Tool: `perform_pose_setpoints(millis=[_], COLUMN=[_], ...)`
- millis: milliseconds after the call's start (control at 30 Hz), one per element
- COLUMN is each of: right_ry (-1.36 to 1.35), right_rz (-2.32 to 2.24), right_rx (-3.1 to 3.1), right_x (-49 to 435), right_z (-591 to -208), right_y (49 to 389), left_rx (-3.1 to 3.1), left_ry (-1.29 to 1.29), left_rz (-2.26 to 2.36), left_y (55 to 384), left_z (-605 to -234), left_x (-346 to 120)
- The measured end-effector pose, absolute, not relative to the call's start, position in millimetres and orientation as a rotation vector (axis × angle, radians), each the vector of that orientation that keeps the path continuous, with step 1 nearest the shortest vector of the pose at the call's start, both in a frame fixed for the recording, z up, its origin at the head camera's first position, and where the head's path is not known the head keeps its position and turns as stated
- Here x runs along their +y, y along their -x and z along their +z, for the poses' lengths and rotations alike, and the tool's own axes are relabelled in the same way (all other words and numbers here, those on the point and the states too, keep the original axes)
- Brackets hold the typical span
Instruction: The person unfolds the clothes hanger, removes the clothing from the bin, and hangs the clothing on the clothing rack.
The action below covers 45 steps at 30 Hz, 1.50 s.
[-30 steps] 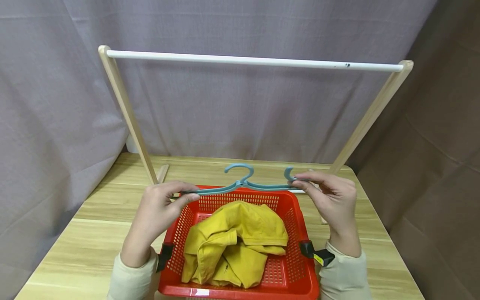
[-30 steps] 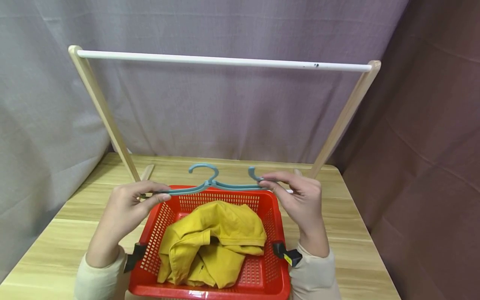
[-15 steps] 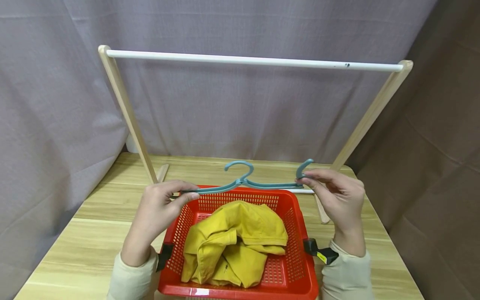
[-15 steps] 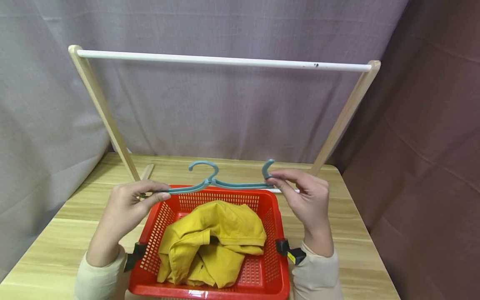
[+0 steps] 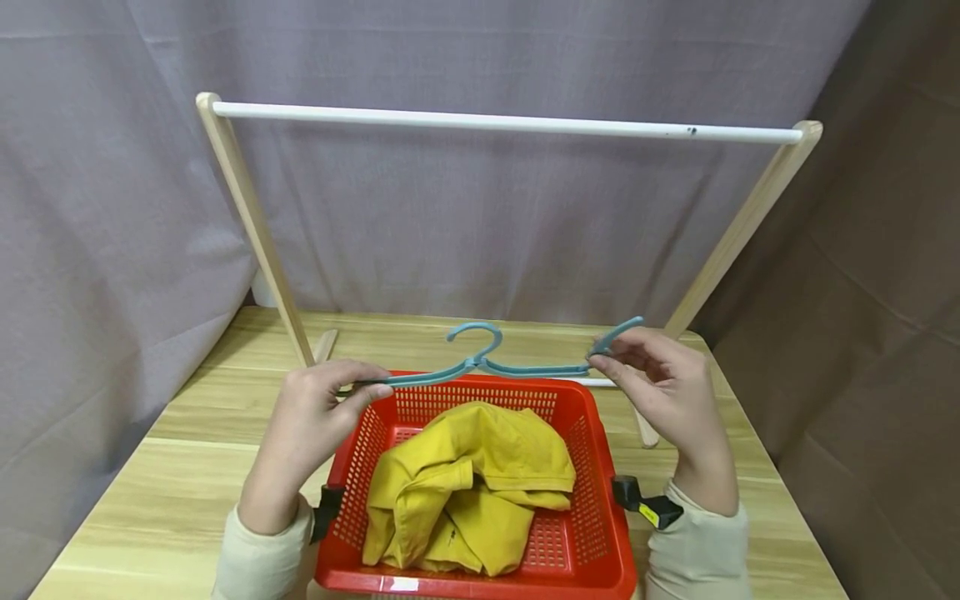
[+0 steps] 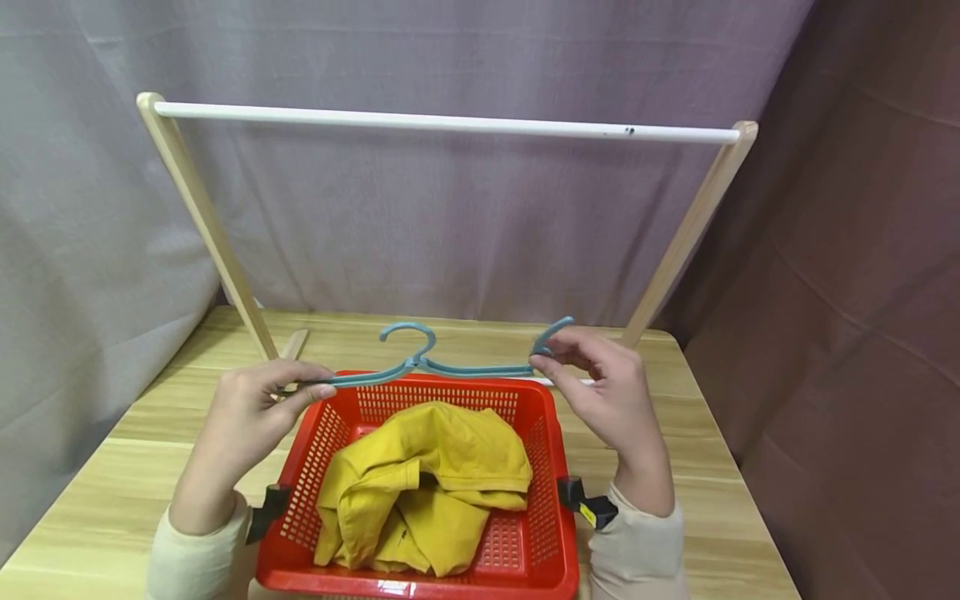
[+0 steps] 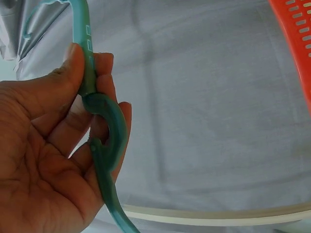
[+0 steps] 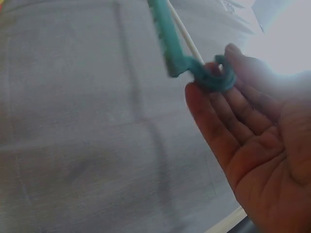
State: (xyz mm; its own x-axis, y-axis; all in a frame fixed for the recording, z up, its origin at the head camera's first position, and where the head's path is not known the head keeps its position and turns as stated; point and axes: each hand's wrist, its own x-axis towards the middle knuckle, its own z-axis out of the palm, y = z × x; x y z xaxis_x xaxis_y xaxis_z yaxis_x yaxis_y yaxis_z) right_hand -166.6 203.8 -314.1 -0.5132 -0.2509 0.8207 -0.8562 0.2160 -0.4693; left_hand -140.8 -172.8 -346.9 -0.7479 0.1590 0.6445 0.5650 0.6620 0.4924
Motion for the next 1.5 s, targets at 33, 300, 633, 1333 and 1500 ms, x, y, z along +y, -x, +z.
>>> perform_pose_setpoints(millis=[33, 300, 633, 1333, 1500], right_ry=[-1.022, -0.917, -0.843, -0.981, -0.916], right_rz=[1.281, 1.288, 1.091, 0.991, 0.985], right_rx=[-1.905, -1.847, -1.876, -1.838, -1.858], right_x=[203, 194, 186, 216, 220], right_z=[-313, -305, -307, -322, -318], right_y=[167, 163, 167, 182, 177], left_rx=[-2.318, -2.312, -2.317, -2.300, -2.311], left_ry=[0.553, 0.561, 0.556, 0.520, 0.483], left_rz=[-0.936, -0.879, -0.760, -0.895, -0.927], left_y=[141, 142, 140, 139, 139], left_z=[-347, -347, -349, -345, -343], left_x=[-173, -172, -172, -186, -189])
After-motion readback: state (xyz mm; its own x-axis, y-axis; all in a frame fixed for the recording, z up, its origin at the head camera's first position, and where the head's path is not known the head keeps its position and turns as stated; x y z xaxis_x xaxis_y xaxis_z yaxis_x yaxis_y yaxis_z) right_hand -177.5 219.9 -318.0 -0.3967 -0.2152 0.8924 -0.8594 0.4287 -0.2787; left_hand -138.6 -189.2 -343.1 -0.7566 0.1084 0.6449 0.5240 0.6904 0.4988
